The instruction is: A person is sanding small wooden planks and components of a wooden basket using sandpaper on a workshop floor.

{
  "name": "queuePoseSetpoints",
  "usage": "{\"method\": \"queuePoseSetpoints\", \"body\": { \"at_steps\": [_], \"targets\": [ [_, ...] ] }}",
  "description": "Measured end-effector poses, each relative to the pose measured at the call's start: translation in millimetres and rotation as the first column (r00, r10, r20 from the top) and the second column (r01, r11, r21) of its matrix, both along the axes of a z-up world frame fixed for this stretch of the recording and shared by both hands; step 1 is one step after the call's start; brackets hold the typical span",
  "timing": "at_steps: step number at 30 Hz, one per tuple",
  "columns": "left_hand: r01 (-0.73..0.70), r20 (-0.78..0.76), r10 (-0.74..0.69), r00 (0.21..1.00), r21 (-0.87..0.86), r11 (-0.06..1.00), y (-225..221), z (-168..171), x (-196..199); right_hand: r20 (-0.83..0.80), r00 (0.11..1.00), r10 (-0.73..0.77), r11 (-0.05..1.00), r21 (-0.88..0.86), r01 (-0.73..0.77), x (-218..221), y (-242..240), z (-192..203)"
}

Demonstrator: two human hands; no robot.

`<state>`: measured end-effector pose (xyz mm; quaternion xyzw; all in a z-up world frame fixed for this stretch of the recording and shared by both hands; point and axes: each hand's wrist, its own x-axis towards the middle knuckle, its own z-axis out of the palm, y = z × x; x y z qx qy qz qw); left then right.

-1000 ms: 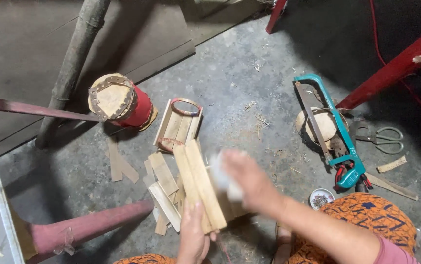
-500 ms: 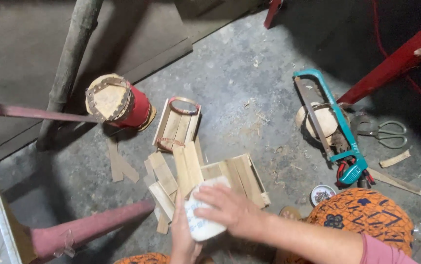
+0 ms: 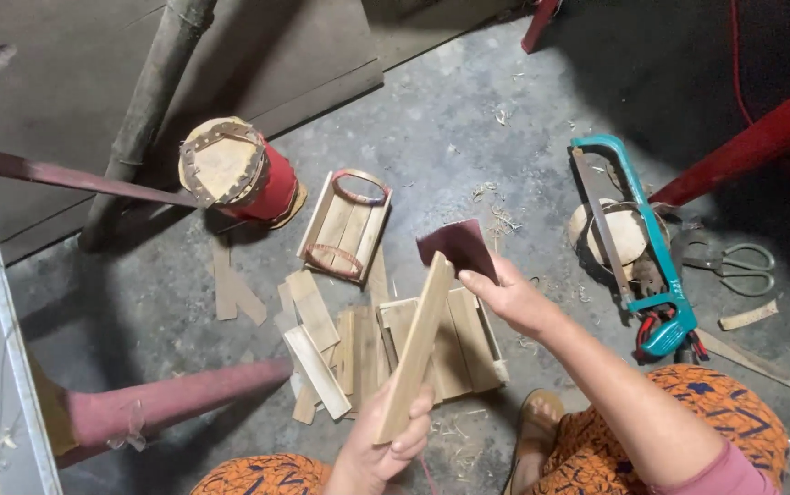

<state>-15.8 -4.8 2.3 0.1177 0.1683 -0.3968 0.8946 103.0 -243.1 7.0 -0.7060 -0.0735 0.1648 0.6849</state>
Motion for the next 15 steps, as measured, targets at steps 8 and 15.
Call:
{"method": "queuePoseSetpoints", "body": {
  "at_steps": [8, 15],
  "targets": [
    [0.184, 0.181, -0.244, 0.953, 0.294, 0.938, 13.4, 6.2, 3.0, 0.025, 1.0, 0.016, 0.932, -0.362, -0.006, 0.4, 8.0, 7.9],
    [0.05, 0.003, -0.052, 0.999, 0.216, 0.975, 8.1, 10.5, 15.2, 0.375, 0.926, -0.051, 0.851, -0.468, 0.237, -8.2, 17.9, 11.5]
  ]
}}
